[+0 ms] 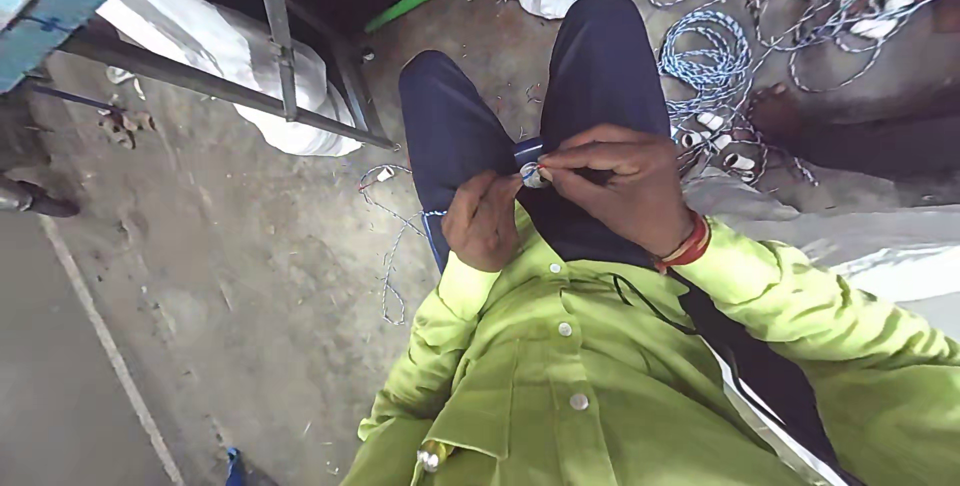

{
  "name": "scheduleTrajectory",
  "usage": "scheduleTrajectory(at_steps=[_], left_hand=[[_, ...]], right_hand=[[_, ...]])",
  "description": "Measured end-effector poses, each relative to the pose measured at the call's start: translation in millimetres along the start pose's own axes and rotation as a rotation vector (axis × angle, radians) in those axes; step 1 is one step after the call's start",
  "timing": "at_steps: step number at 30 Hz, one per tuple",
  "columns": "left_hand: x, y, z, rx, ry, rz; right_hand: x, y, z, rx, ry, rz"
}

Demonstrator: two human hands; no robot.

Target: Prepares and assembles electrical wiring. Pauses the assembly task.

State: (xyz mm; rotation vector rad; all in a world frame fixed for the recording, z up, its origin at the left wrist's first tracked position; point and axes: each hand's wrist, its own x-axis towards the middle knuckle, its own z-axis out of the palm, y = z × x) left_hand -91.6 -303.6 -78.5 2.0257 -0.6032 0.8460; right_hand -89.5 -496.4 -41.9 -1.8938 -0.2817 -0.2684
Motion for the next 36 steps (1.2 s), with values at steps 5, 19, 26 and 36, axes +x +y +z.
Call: scheduleTrajectory(at_steps=[5,19,26,36], left_hand=[[-2.8,-1.3,0.2,0.033,-0.027,0.011],[-5.4,-3.5,2.7,0.125,-0.056,0.057],[-3.6,-2.7,2.8,0.125,-0.088,0.059],[-5.3,-2.3,3.3,0.123,-0.115,0.022]], right_hand=[[-1.2,2.6,2.0,-0.152,0.04,-0.131],[-2.8,5.0,3.1,-0.338,0.013,-0.325],[-3.7,6.4,3.9,-0.367,-0.009,-0.315],[-3.9,9.9,4.3,-0.385,-0.038,-0.33]])
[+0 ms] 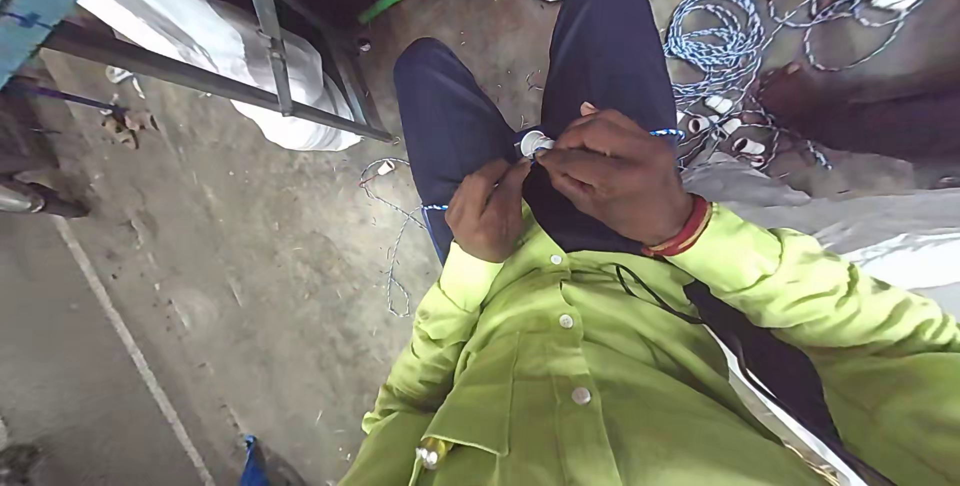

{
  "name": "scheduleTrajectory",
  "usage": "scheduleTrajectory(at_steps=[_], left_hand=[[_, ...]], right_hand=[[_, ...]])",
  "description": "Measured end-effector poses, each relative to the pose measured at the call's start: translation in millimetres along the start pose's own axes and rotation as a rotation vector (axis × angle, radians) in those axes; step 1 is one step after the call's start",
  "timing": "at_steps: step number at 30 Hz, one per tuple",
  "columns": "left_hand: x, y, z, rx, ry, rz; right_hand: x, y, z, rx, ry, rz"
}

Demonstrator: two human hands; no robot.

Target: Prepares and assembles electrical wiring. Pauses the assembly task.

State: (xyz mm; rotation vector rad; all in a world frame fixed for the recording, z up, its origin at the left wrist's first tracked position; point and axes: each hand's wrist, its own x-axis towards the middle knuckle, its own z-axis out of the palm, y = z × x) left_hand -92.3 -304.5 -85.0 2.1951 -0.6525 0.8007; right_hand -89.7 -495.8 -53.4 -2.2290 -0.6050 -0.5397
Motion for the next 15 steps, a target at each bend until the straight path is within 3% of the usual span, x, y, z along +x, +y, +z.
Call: scheduleTrajectory(at_steps=[7,15], left_hand=[[-1.2,-1.1,2.8,-0.005,-0.019,-0.038],[4.7,1.3,-0.2,-0.039,-0.191,-0.192]], right_hand=[[-0.8,0.0,0.0,-0.007,-0.033,-0.004],[-3.3,1.5,2.6,0.013,-0.08,0.016]])
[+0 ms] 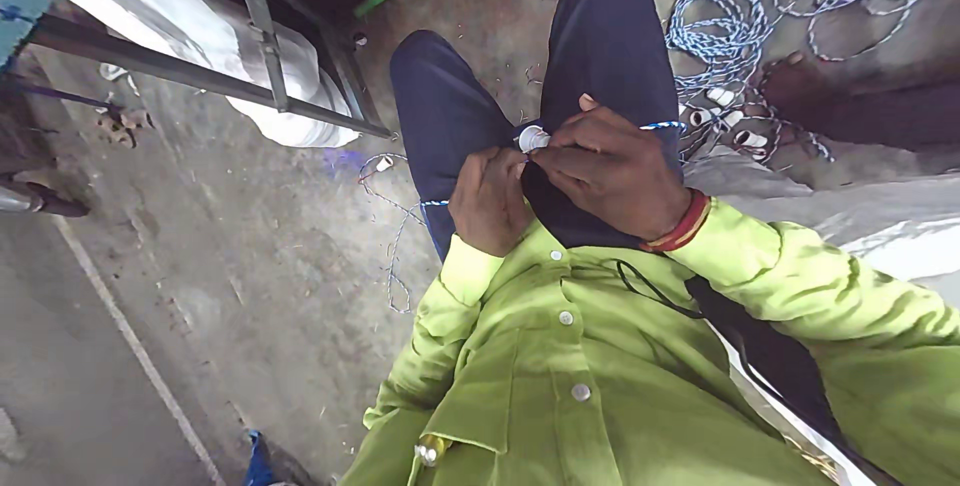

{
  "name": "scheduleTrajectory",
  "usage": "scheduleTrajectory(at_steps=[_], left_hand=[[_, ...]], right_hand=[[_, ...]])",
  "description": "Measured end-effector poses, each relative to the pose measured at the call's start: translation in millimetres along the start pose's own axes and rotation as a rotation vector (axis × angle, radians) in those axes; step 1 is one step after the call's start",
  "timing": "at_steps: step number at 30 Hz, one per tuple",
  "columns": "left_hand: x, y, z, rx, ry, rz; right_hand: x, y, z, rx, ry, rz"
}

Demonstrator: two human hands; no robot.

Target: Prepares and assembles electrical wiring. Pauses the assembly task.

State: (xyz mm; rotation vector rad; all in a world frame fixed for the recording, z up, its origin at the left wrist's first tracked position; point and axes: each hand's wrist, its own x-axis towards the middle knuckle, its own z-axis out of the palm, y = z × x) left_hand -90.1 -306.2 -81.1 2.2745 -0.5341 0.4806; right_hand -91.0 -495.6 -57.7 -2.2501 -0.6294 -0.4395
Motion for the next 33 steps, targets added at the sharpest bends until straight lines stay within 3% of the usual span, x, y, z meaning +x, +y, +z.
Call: scheduleTrajectory(at_steps=[6,13,17,25,28,33], left_hand=[[4.2,5.8,-4.0,-0.341,-0.132,-0.265],[17.4,22.3,-29.2,-0.897,-0.319,-0.951],[20.3,28.5,-35.8,-1.01,-0.312,-1.106],[17.3,31.2,-32.8,-0.95,-0.3,-1.06],[15.7,28.0,-22.2,-0.897,-0.242,-0.913],[10.4,21.7,-18.8,-0.459,-0.289,-0.458]], right_hand=[[-0.4,-0.6,1.3,0.066,0.022,0.058],[0.0,5.2,0.4,0.1,-0.05,0.007],[-0.3,6.4,1.4,0.04,-0.039,-0.062],[2.6,6.6,-6.1,-0.023,-0.11,-0.155],[3.3,9.7,-6.1,-0.017,-0.123,-0.171],[1.5,12.7,-7.4,0.093,-0.16,-0.043]])
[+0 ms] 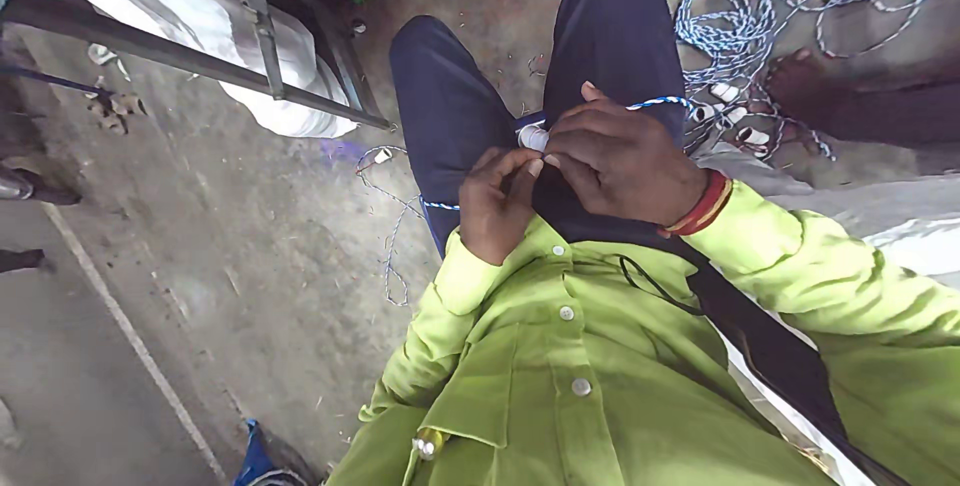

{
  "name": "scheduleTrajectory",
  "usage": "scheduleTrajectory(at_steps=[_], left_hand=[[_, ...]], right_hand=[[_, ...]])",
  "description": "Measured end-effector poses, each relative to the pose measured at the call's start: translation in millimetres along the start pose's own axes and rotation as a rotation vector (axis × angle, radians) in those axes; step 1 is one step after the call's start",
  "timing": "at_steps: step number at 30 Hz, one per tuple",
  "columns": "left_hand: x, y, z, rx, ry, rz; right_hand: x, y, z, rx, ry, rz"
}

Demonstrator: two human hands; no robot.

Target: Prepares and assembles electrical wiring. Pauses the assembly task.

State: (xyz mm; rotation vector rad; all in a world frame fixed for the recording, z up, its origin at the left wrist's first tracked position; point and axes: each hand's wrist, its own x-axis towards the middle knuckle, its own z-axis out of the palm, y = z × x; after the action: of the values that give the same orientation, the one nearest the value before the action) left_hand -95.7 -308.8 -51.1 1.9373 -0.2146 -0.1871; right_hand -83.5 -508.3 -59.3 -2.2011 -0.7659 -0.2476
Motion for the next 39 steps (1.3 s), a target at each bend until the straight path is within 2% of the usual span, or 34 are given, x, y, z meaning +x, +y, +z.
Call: scheduleTrajectory(at_steps=[3,7,11,14,18,25,29,33,36,39], left_hand=[[-0.5,-2.2,0.5,0.145,-0.031,0.103],[-1.8,-3.8,5.0,0.095,-0.056,0.17],[3.3,-8.0,1.5,-0.113,-0.047,0.095],[5.0,-10.4,1.6,-0.223,-0.046,0.018],[0.5,-10.3,4.5,-0.352,-0.087,-0.076],[-1.7,1.9,-3.0,-0.423,-0.063,-0.214],[-0.4,6.0,-6.3,-0.465,-0.057,-0.334],[4.4,3.8,-4.8,-0.583,-0.03,-0.395],[4.8,0.7,-2.8,-0.583,-0.007,-0.347],[4.4,-4.3,0.0,-0.411,0.04,-0.154]], right_hand=[[-0.7,-2.6,-1.8,0.113,-0.008,0.128],[3.5,-8.5,-4.6,0.189,-0.049,0.31],[13.3,-12.8,-16.2,0.201,-0.197,0.482],[17.3,-16.5,-12.7,0.116,-0.202,0.519],[13.4,-13.9,-0.1,0.083,-0.133,0.503],[-0.6,0.2,-1.7,0.315,0.059,0.273],[-4.6,2.7,4.3,0.243,0.117,0.111],[-5.5,4.9,7.5,0.138,0.174,0.046],[-6.5,7.7,8.9,0.173,0.174,0.036],[-8.7,9.5,8.2,0.205,0.167,0.038]])
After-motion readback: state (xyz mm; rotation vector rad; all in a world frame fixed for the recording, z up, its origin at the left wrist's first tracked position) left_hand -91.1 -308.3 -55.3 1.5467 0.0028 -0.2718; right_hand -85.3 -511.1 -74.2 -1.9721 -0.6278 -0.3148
